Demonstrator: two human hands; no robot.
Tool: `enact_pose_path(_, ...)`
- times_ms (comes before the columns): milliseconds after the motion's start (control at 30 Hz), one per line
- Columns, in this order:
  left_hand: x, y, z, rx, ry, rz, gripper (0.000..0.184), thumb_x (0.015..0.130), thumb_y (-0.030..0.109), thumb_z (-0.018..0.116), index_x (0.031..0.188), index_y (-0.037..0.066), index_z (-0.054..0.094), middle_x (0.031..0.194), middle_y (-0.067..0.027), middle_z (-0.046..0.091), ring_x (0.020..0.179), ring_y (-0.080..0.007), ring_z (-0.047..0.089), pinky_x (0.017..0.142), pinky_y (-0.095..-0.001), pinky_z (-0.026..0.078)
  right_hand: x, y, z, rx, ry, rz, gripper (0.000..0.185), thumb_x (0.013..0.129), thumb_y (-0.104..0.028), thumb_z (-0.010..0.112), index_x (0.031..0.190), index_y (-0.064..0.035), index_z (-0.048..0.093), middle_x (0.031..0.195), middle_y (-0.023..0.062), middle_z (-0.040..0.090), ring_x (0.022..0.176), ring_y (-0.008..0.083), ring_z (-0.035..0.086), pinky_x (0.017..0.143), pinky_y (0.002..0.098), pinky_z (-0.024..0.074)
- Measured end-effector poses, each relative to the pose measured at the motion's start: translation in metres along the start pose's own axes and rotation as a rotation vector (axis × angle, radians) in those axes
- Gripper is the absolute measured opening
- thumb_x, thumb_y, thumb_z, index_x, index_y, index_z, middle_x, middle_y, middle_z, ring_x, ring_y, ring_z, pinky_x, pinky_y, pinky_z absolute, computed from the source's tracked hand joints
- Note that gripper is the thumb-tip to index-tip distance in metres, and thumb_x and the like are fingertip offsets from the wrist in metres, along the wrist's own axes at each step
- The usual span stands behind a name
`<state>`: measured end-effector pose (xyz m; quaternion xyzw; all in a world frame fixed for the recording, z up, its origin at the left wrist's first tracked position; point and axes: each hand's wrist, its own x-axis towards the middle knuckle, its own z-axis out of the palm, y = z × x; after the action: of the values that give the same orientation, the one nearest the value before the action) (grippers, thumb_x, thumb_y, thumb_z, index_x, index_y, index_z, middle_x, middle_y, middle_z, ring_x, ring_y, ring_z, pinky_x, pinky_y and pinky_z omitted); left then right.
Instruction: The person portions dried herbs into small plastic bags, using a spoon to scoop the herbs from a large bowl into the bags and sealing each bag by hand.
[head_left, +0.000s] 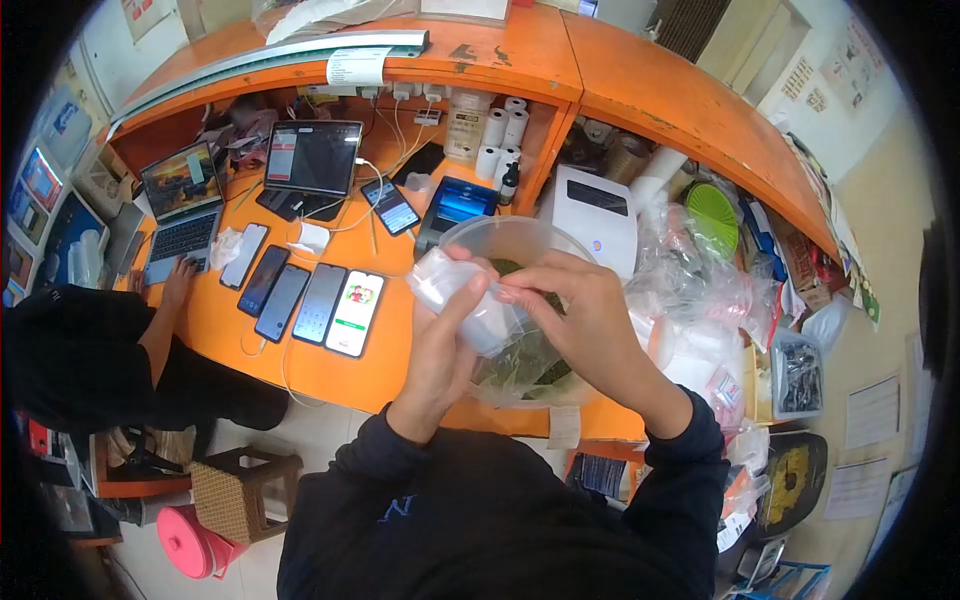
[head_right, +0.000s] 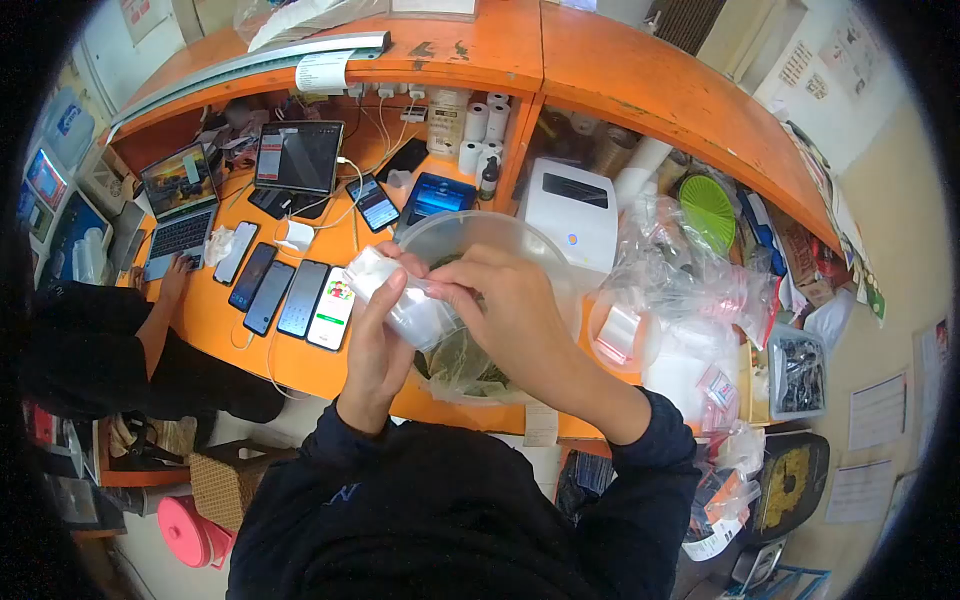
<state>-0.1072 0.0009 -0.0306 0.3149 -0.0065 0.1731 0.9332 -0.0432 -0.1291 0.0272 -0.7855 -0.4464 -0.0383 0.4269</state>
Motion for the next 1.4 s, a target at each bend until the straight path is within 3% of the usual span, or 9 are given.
enact_pose_path(300,0.007,0.006,-0.016,-0.111,-0.033,-0.128,0.032,0.083,0.007,0.062,0.112,0.005,0.047,0.103,-0.0062,0.055,0.102,-0.0175,0.055,0.089,-0.0312,0.044,0.005,-0.015,-0.008,0.011,0.032,0.057,0.011,0.082,-0.009,0.063,0.09,-0.0013,0.064,0.076,0.013,0.065,0.066,0.0251,0.063,0.058,0.0309,0.0471)
enact_pose_path(400,0.003,0.011,-0.007,-0.082,0.003,-0.207,0.034,0.084,0.009,0.062,0.114,0.004,0.048,0.104,-0.0055,0.056,0.102,-0.0164,0.055,0.089,-0.031,0.045,0.01,-0.027,-0.014,-0.043,0.024,0.119,0.01,0.083,-0.007,0.063,0.089,0.0001,0.066,0.077,0.0091,0.068,0.071,0.0128,0.064,0.065,0.0249,0.0489)
enact_pose_path(567,-0.001,0.019,-0.008,-0.018,-0.1,-0.27,0.038,0.085,0.013,0.063,0.118,0.005,0.047,0.112,-0.0058,0.055,0.103,-0.0134,0.054,0.088,-0.0297,0.045,0.019,-0.018,-0.019,0.213,0.068,0.084,0.009,0.088,-0.007,0.057,0.091,0.0013,0.058,0.074,0.008,0.064,0.067,0.0126,0.061,0.066,0.0259,0.0493)
enact_pose_path(800,-0.011,0.029,-0.014,0.484,-0.17,0.054,0.017,0.089,0.018,0.06,0.087,0.001,0.062,0.07,-0.001,0.059,0.06,-0.007,0.054,0.056,-0.021,0.041,0.024,-0.031,-0.039,0.263,0.02,0.192,0.008,0.09,-0.005,0.054,0.092,0.0017,0.054,0.074,0.0068,0.061,0.067,0.0099,0.059,0.065,0.0244,0.048)
enact_pose_path(1000,-0.018,0.03,-0.006,0.75,-0.226,0.235,0.015,0.089,0.013,0.059,0.082,0.0,0.062,0.061,0.0027,0.053,0.054,-0.003,0.044,0.051,-0.0191,0.034,0.025,-0.032,-0.045,-0.202,0.102,-0.01,0.015,0.082,-0.006,0.062,0.095,-0.0008,0.056,0.078,0.0102,0.058,0.07,0.0208,0.058,0.07,0.0304,0.0486)
enact_pose_path(1100,-0.02,0.026,-0.004,0.778,-0.193,0.291,0.015,0.088,0.012,0.061,0.08,0.0,0.062,0.061,0.0025,0.052,0.054,-0.0032,0.044,0.05,-0.0194,0.033,0.02,-0.032,-0.03,-0.752,0.523,-0.39,0.021,0.078,-0.009,0.066,0.097,-0.005,0.058,0.088,0.0114,0.055,0.083,0.0269,0.056,0.076,0.0349,0.0469)
enact_pose_path(1133,-0.02,0.025,-0.003,0.784,-0.186,0.319,0.015,0.088,0.012,0.061,0.079,0.0,0.062,0.061,0.0022,0.052,0.054,-0.0034,0.044,0.05,-0.0195,0.034,0.009,-0.033,-0.025,-0.633,0.443,-0.363,0.026,0.076,-0.014,0.069,0.098,-0.008,0.058,0.097,0.0113,0.052,0.094,0.0286,0.053,0.079,0.0361,0.0448)
enact_pose_path(1333,-0.024,0.023,0.0,0.781,-0.241,0.403,0.016,0.086,0.012,0.063,0.074,0.001,0.062,0.063,-0.0022,0.059,0.055,-0.0069,0.051,0.051,-0.0213,0.037,-0.022,-0.041,-0.008,0.064,-0.085,0.001,0.029,0.069,-0.013,0.076,0.094,-0.0044,0.064,0.08,0.0098,0.063,0.08,0.0277,0.061,0.093,0.0396,0.0452)
enact_pose_path(1400,-0.024,0.024,-0.001,0.796,-0.294,0.408,0.016,0.085,0.011,0.064,0.073,0.001,0.062,0.064,-0.0047,0.061,0.056,-0.0097,0.055,0.051,-0.0229,0.039,-0.028,-0.038,-0.01,0.118,-0.058,-0.027,0.026,0.07,-0.012,0.076,0.092,-0.0033,0.065,0.077,0.0103,0.063,0.074,0.0266,0.061,0.094,0.0389,0.0459)
